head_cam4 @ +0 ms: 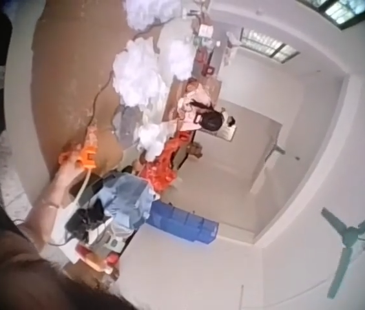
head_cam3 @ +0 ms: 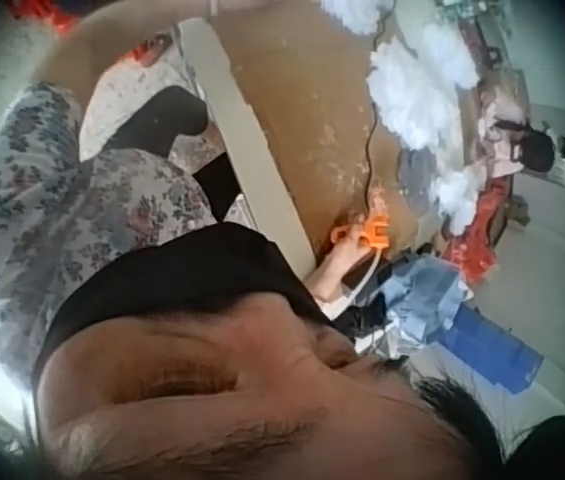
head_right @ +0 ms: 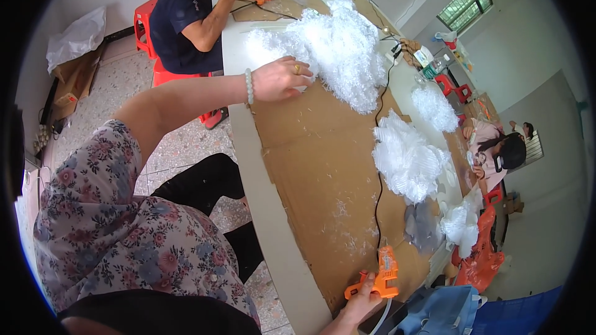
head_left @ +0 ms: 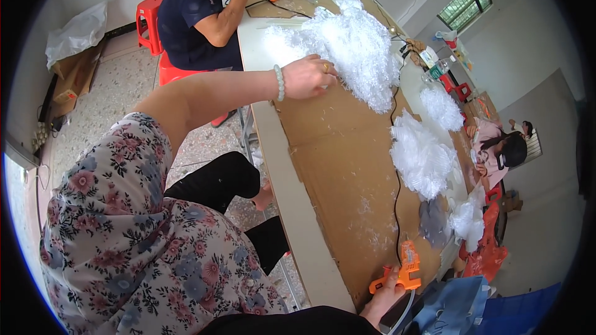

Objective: Apply hot glue to pieces of white material using a glue gun at a factory workbench.

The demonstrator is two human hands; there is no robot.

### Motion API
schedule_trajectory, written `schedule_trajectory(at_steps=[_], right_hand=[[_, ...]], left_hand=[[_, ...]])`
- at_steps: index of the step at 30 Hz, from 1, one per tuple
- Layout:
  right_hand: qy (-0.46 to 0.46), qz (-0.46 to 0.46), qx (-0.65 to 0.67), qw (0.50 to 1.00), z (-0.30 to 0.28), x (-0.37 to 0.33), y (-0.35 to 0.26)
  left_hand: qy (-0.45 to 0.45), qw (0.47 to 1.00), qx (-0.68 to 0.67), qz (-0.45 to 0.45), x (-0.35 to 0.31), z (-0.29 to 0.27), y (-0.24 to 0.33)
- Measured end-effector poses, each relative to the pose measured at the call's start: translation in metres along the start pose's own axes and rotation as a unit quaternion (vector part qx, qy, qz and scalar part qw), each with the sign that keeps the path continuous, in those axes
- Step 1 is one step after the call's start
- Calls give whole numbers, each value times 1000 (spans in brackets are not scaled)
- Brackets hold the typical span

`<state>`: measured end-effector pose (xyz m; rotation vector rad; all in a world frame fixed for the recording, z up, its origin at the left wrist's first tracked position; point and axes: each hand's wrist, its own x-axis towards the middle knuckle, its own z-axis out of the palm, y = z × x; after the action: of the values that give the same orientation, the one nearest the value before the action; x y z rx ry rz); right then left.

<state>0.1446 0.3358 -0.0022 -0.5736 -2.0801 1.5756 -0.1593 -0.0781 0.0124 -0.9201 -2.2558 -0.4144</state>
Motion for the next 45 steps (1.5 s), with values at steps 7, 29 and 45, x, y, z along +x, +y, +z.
schedule_trajectory(at_steps=[7, 29, 45], right_hand=[[2, 4, 10, 1000, 7, 5, -4], [1, 80, 91, 993, -5, 6, -26], [0, 67, 146, 987, -16, 12, -22]], left_hand=[[-1, 989, -108, 101, 27, 41, 52], [-76, 989, -16, 127, 199, 144, 215], [-136, 784, -570, -206, 192, 43, 188]])
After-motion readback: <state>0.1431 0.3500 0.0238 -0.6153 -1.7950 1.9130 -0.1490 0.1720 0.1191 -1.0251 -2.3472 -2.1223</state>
